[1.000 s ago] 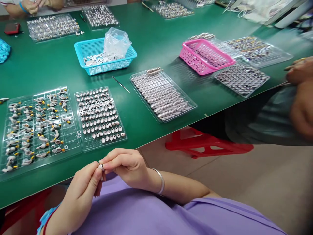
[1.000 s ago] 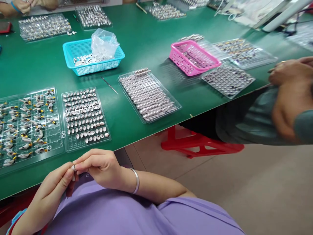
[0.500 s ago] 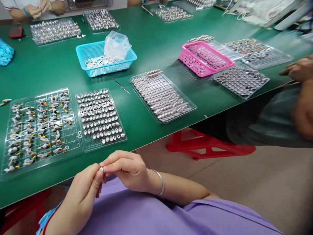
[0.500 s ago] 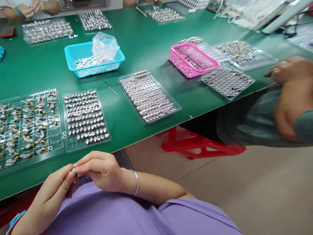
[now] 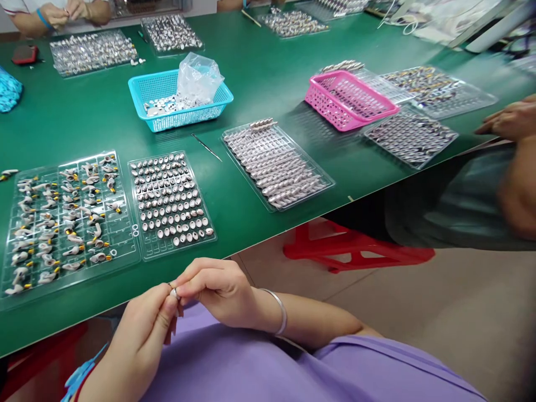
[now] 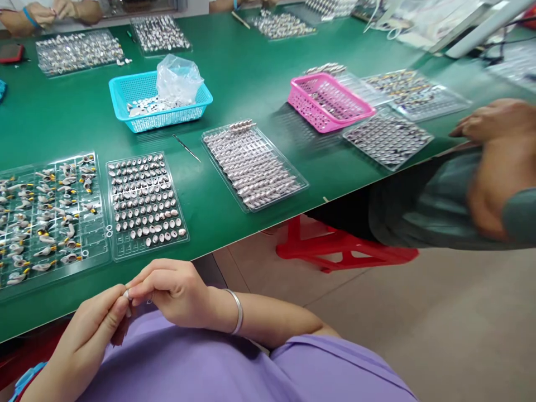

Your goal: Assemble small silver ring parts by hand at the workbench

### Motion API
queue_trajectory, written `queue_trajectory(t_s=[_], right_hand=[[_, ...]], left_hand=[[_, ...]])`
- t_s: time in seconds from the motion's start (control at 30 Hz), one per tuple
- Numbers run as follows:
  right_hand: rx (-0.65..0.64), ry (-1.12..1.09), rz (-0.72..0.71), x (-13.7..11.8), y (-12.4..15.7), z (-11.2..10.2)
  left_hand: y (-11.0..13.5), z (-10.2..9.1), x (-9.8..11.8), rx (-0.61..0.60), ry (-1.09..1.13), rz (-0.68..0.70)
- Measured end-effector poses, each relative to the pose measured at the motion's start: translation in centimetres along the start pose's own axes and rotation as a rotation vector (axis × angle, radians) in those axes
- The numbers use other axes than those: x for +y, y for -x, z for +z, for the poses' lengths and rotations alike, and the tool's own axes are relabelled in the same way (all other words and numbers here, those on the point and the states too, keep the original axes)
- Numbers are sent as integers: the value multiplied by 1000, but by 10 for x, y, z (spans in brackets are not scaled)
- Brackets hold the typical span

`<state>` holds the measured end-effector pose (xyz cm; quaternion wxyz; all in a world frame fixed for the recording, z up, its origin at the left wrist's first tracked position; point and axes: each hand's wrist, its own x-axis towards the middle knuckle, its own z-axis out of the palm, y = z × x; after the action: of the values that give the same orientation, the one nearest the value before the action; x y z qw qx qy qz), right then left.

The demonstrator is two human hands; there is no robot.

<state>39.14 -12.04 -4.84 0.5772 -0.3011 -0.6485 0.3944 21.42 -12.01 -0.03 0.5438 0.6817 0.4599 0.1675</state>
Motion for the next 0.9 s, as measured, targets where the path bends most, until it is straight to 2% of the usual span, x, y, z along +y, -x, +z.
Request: queue_trajectory(t_s=[0.1,0.2,0.53,0.73,0.9], right_hand=[[-42,-15,-30,0,-2,-3],[-34,-45,-26,-1,-3,-4],[50,-58,25,-4,0,3],[46,-69,54,-6,2,5],[27,-35,46,-7,1,3]], left_hand=[[0,-2,-3,-101,233,-111],[1,-2,-3,-89,303,-146],[3,4,1,74,-94,87],[5,6,-2,107,-164,143],[5,7,-7,113,-176,127]])
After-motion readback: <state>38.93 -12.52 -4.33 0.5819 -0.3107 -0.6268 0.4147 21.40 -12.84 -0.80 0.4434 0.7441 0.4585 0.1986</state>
